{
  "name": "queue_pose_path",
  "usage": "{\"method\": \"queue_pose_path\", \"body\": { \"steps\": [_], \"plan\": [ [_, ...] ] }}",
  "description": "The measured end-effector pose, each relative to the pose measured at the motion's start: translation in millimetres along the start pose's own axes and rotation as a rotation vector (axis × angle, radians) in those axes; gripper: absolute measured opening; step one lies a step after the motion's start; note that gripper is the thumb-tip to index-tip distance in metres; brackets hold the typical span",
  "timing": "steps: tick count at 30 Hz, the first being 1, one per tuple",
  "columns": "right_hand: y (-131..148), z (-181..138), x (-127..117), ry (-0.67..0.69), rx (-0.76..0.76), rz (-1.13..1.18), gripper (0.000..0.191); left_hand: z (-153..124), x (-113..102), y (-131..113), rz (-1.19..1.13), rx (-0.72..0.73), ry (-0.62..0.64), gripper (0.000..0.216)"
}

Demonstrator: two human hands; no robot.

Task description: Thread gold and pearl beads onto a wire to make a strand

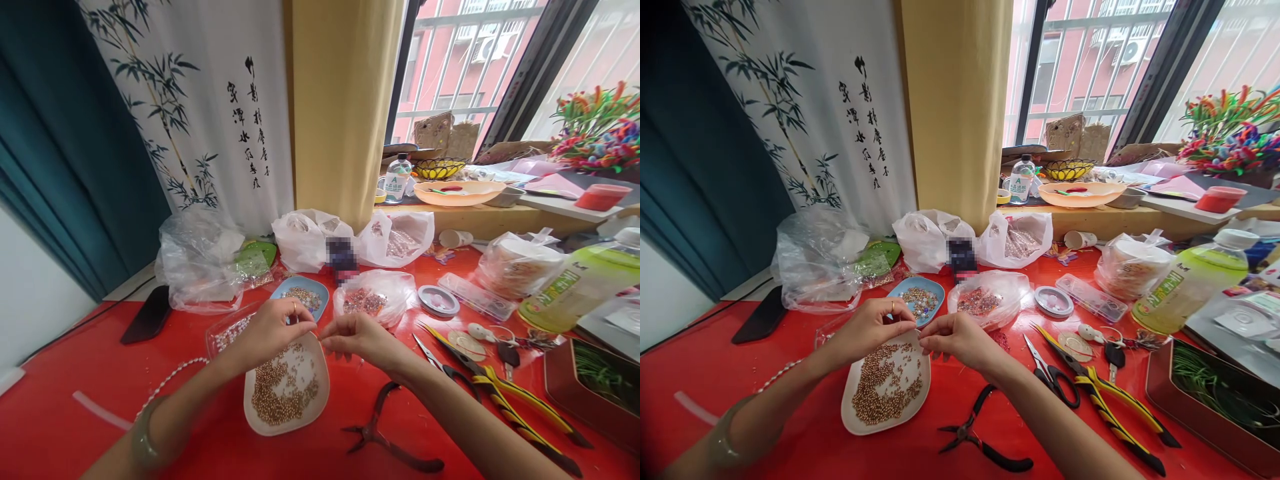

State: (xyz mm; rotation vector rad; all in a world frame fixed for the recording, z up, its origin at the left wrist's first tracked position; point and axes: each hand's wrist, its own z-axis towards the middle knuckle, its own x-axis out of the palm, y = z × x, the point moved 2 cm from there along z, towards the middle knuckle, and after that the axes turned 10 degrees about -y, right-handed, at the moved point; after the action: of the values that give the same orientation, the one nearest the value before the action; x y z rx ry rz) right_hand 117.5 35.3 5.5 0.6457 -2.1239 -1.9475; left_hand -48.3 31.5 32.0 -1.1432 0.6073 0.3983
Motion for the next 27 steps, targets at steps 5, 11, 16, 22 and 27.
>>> {"method": "queue_pose_path", "body": {
  "steps": [5,11,16,22,27],
  "plan": [
    [-4.0,1.7,-3.3,0.004,-0.028,-0.05,0.013,0.6,-0.8,0.4,-0.009,-0.027,0.033,0.015],
    [4.7,-0.3,-8.2,-0.053,-0.003,-0.132,0.01,1.9,-5.9,14.3,0.154,-0.07,0.152,0.017],
    [-1.1,3.3,-8.0,-0.1,0.004,-0.2,0.008,-1.5,3.8,24.8,0.391,0.034,0.242,0.016],
    [-18.7,9.1,1.1,-0.112,-0.046,-0.264,0.009,-0.1,19.8,24.6,0.06,-0.139,0.176,0.025],
    [-19.6,8.2,7.5,-0.111,-0.137,-0.362,0.015,3.3,26.5,24.1,-0.291,-0.279,0.194,0.018]
  ]
}}
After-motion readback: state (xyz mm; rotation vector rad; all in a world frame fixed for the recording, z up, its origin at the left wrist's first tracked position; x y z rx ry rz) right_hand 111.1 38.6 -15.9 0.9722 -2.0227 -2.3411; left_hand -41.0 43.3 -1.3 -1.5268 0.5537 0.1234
